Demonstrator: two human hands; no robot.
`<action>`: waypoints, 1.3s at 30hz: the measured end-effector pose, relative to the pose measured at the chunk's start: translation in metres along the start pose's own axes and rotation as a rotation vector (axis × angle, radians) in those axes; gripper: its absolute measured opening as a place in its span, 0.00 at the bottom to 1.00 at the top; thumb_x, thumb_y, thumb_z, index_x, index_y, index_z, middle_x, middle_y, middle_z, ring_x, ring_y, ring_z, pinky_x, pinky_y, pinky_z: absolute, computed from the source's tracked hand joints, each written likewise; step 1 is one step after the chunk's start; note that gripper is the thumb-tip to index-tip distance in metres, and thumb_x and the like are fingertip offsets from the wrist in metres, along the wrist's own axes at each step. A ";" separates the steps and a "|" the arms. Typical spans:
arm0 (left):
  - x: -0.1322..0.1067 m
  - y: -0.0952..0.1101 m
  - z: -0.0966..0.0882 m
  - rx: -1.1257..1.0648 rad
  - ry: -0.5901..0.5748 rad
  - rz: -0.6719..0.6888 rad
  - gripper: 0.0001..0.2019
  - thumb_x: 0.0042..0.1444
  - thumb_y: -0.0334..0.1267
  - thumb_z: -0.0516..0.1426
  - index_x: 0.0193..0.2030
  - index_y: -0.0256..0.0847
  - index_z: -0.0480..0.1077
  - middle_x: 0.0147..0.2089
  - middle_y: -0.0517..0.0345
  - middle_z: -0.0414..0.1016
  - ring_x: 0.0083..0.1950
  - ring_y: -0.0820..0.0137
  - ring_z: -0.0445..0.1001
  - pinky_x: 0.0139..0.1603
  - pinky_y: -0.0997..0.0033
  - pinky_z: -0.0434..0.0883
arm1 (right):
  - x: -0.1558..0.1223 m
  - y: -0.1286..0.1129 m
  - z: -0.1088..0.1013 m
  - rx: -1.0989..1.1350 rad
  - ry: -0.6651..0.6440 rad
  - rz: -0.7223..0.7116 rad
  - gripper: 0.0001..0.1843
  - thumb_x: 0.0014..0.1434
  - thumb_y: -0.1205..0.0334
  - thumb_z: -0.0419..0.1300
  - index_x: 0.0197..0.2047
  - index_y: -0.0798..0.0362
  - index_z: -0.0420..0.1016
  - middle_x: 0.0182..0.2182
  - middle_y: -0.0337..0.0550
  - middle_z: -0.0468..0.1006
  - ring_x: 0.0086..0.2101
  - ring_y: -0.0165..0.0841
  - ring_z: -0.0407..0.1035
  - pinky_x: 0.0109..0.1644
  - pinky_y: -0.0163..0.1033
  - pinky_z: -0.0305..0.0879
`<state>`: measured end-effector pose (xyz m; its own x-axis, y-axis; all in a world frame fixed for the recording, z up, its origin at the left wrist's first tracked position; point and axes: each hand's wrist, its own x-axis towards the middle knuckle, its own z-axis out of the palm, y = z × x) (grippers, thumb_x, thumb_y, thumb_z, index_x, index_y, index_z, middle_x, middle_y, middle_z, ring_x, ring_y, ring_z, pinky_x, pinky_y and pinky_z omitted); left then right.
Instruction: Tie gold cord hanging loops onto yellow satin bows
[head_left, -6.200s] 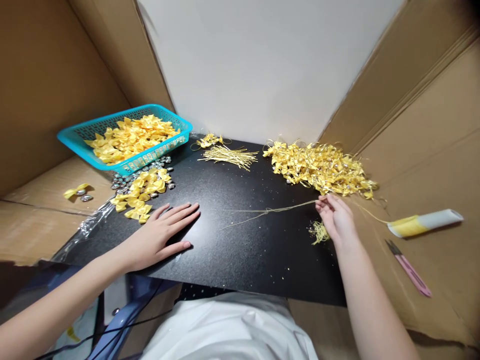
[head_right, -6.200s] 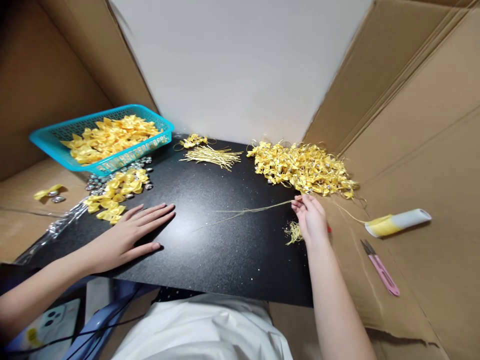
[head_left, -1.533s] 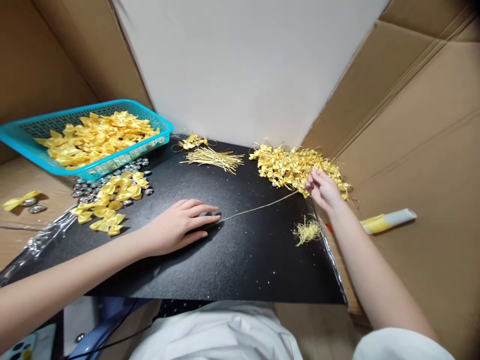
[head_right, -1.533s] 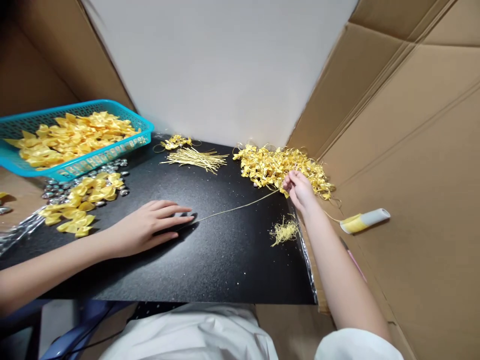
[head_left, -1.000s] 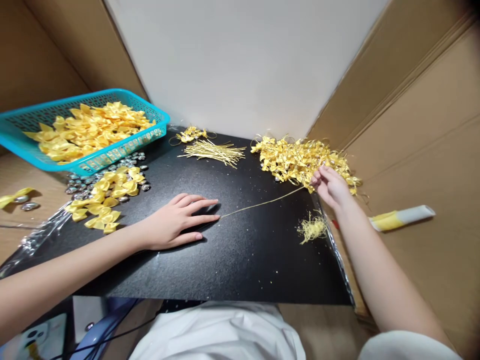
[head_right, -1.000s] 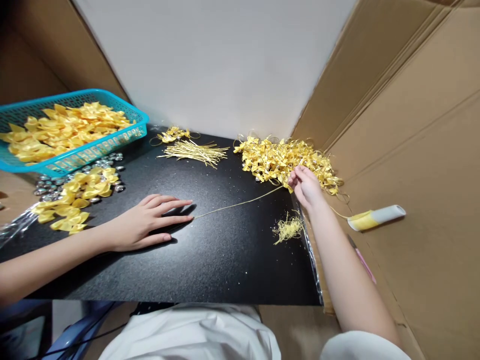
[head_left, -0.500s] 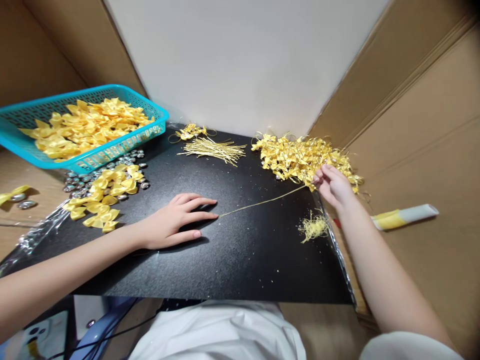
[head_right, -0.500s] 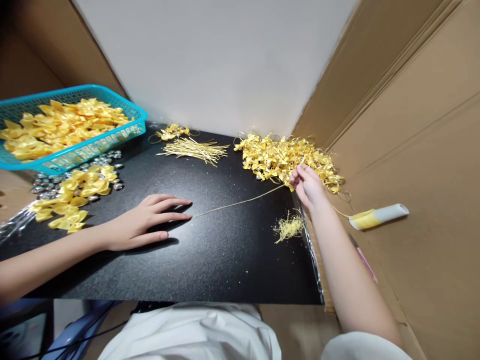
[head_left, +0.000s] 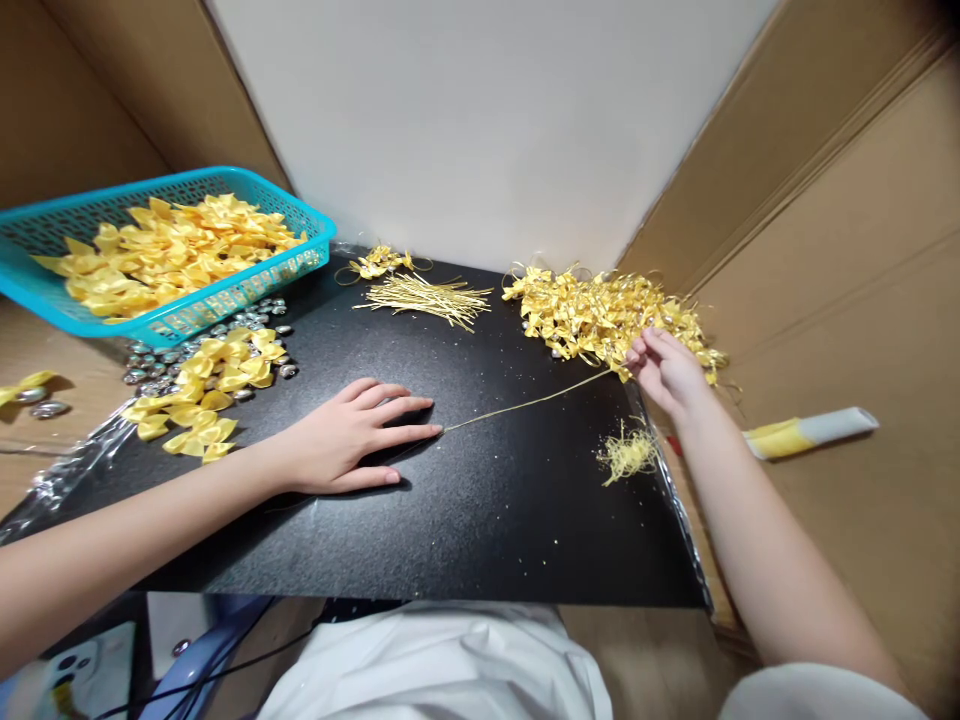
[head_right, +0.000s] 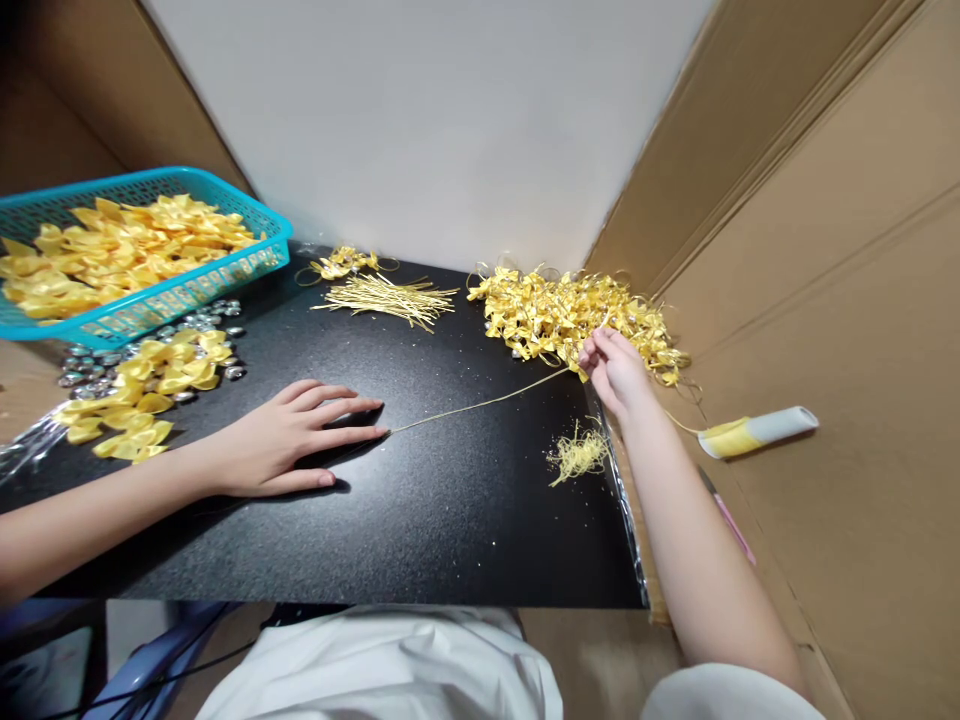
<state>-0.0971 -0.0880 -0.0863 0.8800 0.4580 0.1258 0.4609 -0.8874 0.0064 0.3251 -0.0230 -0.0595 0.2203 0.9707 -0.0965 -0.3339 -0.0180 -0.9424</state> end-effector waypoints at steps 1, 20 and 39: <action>0.000 0.000 -0.001 0.014 -0.005 0.008 0.28 0.63 0.54 0.52 0.67 0.51 0.61 0.66 0.49 0.66 0.61 0.53 0.65 0.60 0.55 0.55 | 0.000 0.000 0.000 -0.002 0.000 0.002 0.15 0.56 0.67 0.66 0.24 0.53 0.64 0.19 0.32 0.64 0.20 0.21 0.60 0.24 0.23 0.64; -0.001 -0.006 -0.003 0.078 -0.056 0.037 0.31 0.60 0.60 0.51 0.68 0.50 0.62 0.67 0.48 0.66 0.62 0.51 0.66 0.61 0.55 0.58 | 0.000 -0.007 -0.003 -0.002 -0.001 -0.004 0.15 0.57 0.67 0.65 0.25 0.52 0.63 0.19 0.32 0.64 0.20 0.22 0.61 0.23 0.24 0.65; 0.027 -0.002 0.002 -0.061 -0.001 0.027 0.25 0.65 0.47 0.49 0.69 0.50 0.58 0.69 0.51 0.63 0.62 0.55 0.64 0.60 0.57 0.57 | -0.002 -0.014 -0.011 0.028 0.017 0.004 0.16 0.59 0.66 0.64 0.25 0.52 0.61 0.18 0.31 0.62 0.19 0.22 0.60 0.22 0.24 0.64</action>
<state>-0.0739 -0.0742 -0.0847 0.8921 0.4341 0.1257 0.4295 -0.9009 0.0632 0.3397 -0.0278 -0.0493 0.2346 0.9663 -0.1061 -0.3607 -0.0148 -0.9326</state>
